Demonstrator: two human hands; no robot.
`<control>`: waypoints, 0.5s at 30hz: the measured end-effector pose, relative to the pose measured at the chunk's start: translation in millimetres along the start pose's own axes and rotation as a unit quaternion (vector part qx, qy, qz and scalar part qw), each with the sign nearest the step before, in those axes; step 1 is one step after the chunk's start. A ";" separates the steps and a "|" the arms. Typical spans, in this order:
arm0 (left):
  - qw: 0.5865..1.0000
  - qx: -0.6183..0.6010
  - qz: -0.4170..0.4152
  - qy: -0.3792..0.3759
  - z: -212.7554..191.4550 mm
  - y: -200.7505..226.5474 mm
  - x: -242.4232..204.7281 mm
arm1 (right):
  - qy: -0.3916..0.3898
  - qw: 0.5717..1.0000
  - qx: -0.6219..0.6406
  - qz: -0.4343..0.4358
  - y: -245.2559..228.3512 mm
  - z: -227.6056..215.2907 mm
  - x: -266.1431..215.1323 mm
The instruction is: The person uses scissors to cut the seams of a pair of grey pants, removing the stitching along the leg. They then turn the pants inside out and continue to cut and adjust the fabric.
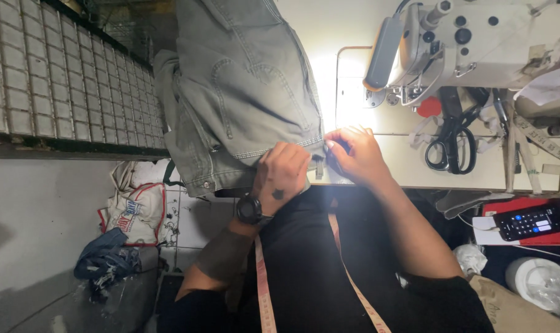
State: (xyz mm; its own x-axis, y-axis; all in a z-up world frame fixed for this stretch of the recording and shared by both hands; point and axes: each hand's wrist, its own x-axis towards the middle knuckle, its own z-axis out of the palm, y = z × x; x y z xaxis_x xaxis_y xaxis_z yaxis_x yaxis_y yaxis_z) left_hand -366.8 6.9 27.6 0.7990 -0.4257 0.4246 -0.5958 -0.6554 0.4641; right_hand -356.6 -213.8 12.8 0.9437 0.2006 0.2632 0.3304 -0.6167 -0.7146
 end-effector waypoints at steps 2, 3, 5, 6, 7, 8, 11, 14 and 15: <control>0.999 -0.017 -0.027 0.017 5.5 -9.5 -0.5 | -0.002 1.000 0.002 -0.012 5.0 -4.9 -5.7; 0.997 -0.034 -0.054 0.033 8.3 -14.7 -0.6 | -0.004 1.000 0.004 -0.023 7.8 -6.9 -8.1; 0.998 -0.029 -0.046 0.032 3.8 -11.7 0.0 | -0.001 0.999 -0.014 -0.041 10.6 -2.6 -17.7; 0.999 -0.024 -0.034 0.034 2.1 -10.5 2.1 | 0.005 0.998 -0.034 -0.060 12.7 -1.3 -21.6; 0.999 -0.024 -0.035 0.033 1.7 -6.9 4.1 | 0.005 0.998 -0.034 -0.059 11.9 -0.8 -22.9; 0.998 -0.027 -0.020 0.058 0.9 -3.6 5.6 | 0.007 0.994 -0.062 -0.088 10.8 0.3 -24.8; 0.995 -0.035 -0.017 0.094 2.9 3.0 6.5 | 0.011 0.979 -0.138 -0.147 4.0 -1.9 -28.9; 0.988 -0.054 -0.105 0.099 2.3 4.9 6.7 | 0.020 0.961 -0.199 -0.192 1.1 -1.1 -32.0; 0.977 -0.068 -0.182 0.091 1.0 4.9 6.9 | 0.028 0.955 -0.211 -0.206 1.0 0.3 -32.4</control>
State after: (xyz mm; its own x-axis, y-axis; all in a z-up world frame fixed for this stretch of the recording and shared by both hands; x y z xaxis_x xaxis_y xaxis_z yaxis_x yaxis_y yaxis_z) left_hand -364.1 0.1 32.0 0.9393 -0.0539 0.3387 -0.2909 -0.6484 0.7036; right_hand -386.9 -220.7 3.4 0.7293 0.4582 0.5080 0.6248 -0.7486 -0.2218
